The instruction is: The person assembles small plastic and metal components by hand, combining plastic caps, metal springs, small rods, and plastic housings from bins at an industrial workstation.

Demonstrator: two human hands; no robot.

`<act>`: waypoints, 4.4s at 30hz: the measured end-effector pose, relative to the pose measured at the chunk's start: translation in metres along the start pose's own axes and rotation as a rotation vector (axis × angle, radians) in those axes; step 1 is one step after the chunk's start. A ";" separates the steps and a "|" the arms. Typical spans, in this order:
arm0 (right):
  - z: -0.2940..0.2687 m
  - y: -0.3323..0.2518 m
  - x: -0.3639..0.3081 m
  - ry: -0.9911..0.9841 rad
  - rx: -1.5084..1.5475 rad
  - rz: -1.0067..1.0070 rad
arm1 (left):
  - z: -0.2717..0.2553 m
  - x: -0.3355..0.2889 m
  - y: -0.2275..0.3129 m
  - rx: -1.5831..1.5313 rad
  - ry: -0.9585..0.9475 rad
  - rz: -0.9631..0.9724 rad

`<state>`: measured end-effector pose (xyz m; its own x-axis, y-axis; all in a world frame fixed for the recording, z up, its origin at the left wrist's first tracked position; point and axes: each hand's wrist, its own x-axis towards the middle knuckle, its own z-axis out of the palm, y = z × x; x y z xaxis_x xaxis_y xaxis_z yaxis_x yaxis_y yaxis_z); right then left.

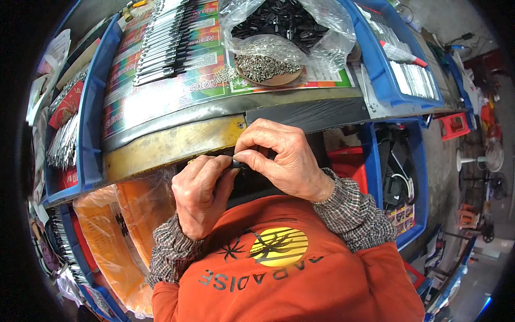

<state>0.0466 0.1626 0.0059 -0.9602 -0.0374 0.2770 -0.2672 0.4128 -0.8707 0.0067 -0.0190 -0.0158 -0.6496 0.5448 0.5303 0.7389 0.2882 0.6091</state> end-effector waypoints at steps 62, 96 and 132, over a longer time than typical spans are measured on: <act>-0.040 0.047 0.050 0.266 -0.789 -0.236 | -0.001 0.012 -0.018 0.138 0.016 0.042; -0.005 -0.004 0.021 -0.087 -0.650 -0.472 | 0.002 0.005 -0.001 0.142 -0.072 0.007; 0.009 0.012 -0.014 0.102 -0.717 -0.679 | -0.001 0.002 -0.004 0.107 0.006 0.061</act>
<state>0.0562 0.1598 -0.0117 -0.6008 -0.4050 0.6892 -0.6129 0.7869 -0.0719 0.0026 -0.0201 -0.0162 -0.6040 0.5594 0.5677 0.7915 0.3374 0.5096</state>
